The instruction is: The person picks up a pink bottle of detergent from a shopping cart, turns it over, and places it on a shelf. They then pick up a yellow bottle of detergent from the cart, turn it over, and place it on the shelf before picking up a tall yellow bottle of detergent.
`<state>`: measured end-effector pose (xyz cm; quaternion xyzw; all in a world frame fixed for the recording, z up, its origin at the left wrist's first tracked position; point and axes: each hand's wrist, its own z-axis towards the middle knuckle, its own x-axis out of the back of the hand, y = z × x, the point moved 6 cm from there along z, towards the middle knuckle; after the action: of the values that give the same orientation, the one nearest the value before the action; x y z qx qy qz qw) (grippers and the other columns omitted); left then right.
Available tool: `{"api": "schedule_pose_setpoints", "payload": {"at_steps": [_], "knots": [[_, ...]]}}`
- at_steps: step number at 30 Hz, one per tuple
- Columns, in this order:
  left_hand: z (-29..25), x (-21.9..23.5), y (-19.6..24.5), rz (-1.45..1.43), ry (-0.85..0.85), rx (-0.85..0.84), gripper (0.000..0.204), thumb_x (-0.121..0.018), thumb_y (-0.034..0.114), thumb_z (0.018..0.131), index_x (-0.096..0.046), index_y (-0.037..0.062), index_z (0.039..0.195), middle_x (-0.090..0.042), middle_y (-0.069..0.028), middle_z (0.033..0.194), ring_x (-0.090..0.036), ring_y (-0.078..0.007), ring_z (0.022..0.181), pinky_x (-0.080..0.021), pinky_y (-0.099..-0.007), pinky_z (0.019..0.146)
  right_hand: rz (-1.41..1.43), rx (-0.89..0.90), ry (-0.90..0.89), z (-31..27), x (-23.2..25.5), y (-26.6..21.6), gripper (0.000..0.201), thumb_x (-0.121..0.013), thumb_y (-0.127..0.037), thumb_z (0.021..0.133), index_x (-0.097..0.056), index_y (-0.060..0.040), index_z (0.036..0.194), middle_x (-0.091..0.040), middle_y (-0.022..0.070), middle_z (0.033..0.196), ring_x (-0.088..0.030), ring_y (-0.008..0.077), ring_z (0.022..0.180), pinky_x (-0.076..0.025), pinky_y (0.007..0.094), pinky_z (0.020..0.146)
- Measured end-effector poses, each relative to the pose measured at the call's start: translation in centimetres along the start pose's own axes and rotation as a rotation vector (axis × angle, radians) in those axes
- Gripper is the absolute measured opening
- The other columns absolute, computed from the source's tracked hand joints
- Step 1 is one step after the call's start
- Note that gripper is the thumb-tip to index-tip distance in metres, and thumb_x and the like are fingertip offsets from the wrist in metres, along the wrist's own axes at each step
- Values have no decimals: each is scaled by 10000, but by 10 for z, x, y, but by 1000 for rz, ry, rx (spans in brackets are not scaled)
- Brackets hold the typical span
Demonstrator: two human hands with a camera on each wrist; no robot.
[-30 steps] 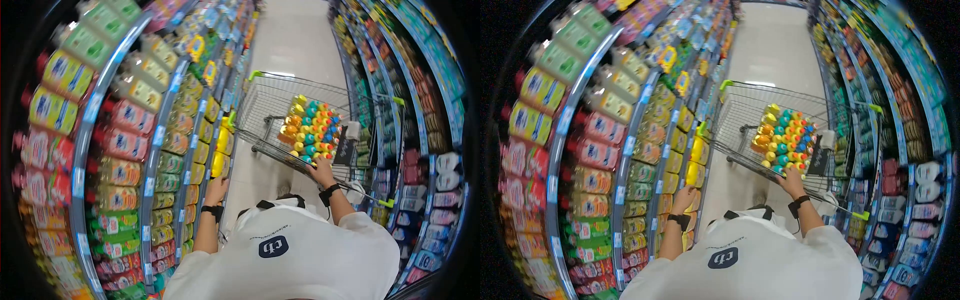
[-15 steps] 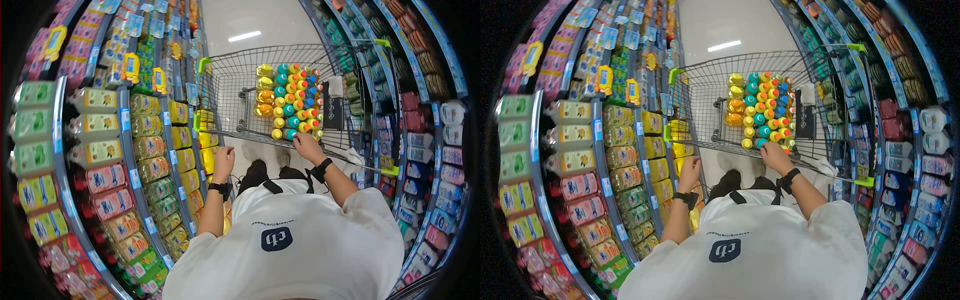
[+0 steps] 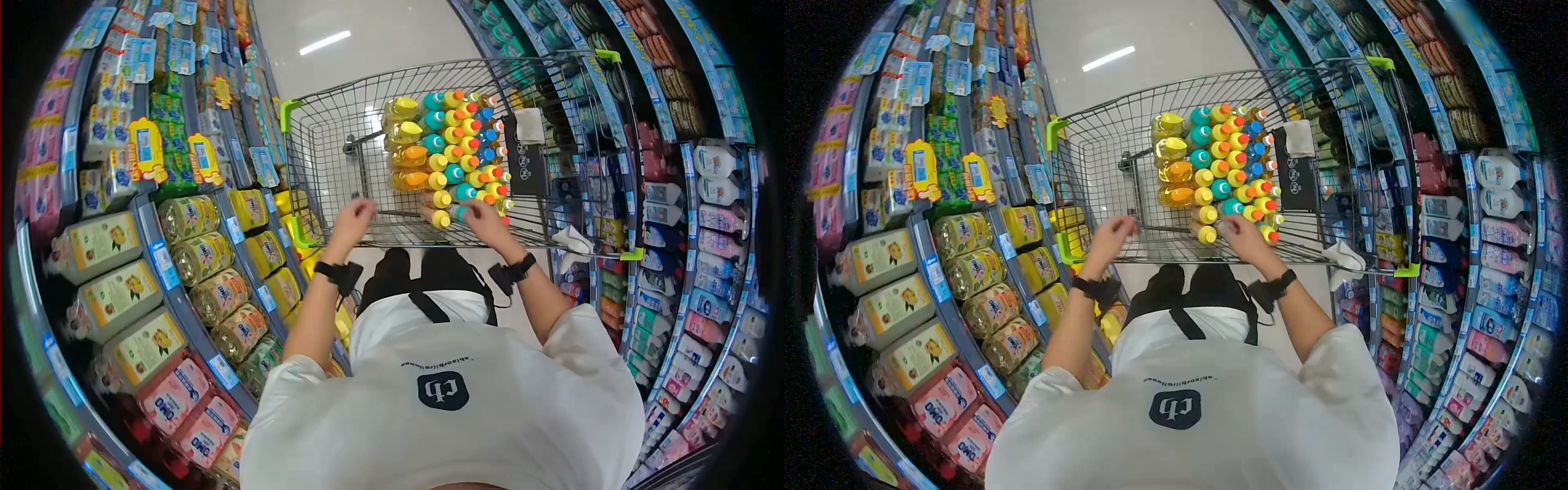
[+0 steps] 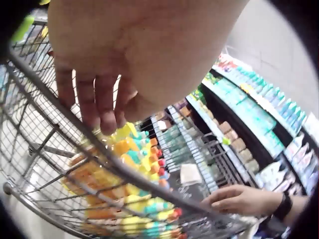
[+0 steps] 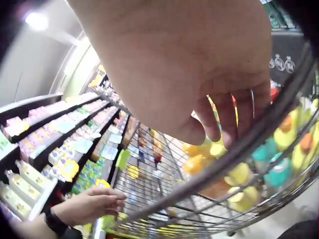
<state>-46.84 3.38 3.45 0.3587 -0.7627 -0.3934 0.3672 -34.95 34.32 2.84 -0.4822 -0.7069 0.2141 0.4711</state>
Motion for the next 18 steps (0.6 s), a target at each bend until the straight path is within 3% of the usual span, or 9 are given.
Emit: {"api": "schedule_pose_setpoints", "payload": {"at_steps": [2,3,5,6,8,12,14,16,18], "knots": [[38,15,5,-154,-54,43,223,-602,185,962,-685,-6,1043,-707,-70,870,-662,-130,808,-515,-265,738,852,-326,-22,5,-20,-53,348,-638,-218,941,-580,-48,1239,-606,62,1017,-623,201,911,-560,371,792],[58,21,9,-124,-62,15,222,-592,173,966,-675,-11,1059,-703,-59,867,-656,-120,808,-516,-262,734,864,-337,-9,21,-32,-52,348,-638,-218,941,-580,-48,1239,-606,62,1017,-623,201,911,-560,371,792],[95,25,11,-42,-69,-62,253,-621,184,942,-660,-12,1097,-703,-67,895,-658,-132,803,-517,-264,737,1262,-522,-44,52,-65,-38,378,-629,-202,944,-501,-61,1271,-562,101,1097,-594,249,996,-560,420,855],[110,24,12,32,-56,-144,301,-650,195,919,-645,-13,1135,-704,-76,922,-659,-144,797,-517,-266,740,1266,-535,-38,66,-77,-39,378,-629,-202,944,-501,-61,1271,-562,101,1097,-594,249,996,-560,420,855],[138,5,-12,200,-143,-50,373,-691,212,873,-626,-9,1167,-703,-100,963,-673,-174,828,-526,-285,751,1335,-751,88,86,-97,-29,386,-601,-217,963,-461,16,1237,-557,200,1113,-601,337,1028,-544,434,911],[154,-57,-52,489,-316,18,577,-774,236,746,-583,7,1240,-685,-185,1034,-685,-289,974,-539,-372,830,1490,-1040,-31,121,-142,2,531,-652,-299,930,-431,5,1306,-552,214,1173,-574,366,1068,-532,459,930],[153,-82,-68,492,-424,82,689,-783,215,726,-513,25,1330,-645,-238,1098,-634,-357,1102,-515,-436,912,1462,-930,-20,138,-158,18,517,-665,-355,921,-459,-133,1339,-569,139,1235,-573,320,1113,-522,486,912],[168,-107,-117,629,-381,-108,808,-807,221,704,-436,34,1397,-596,-262,1181,-592,-389,1161,-485,-469,965,1403,-1006,76,134,-147,-5,481,-652,-370,929,-471,-189,1337,-580,112,1248,-579,298,1135,-506,513,917],[169,-117,-131,555,-381,-72,795,-813,194,700,-426,47,1378,-559,-273,1239,-567,-423,1168,-472,-482,977,1403,-957,111,145,-151,0,469,-643,-369,933,-472,-201,1336,-584,101,1261,-581,301,1142,-498,520,922]]}}
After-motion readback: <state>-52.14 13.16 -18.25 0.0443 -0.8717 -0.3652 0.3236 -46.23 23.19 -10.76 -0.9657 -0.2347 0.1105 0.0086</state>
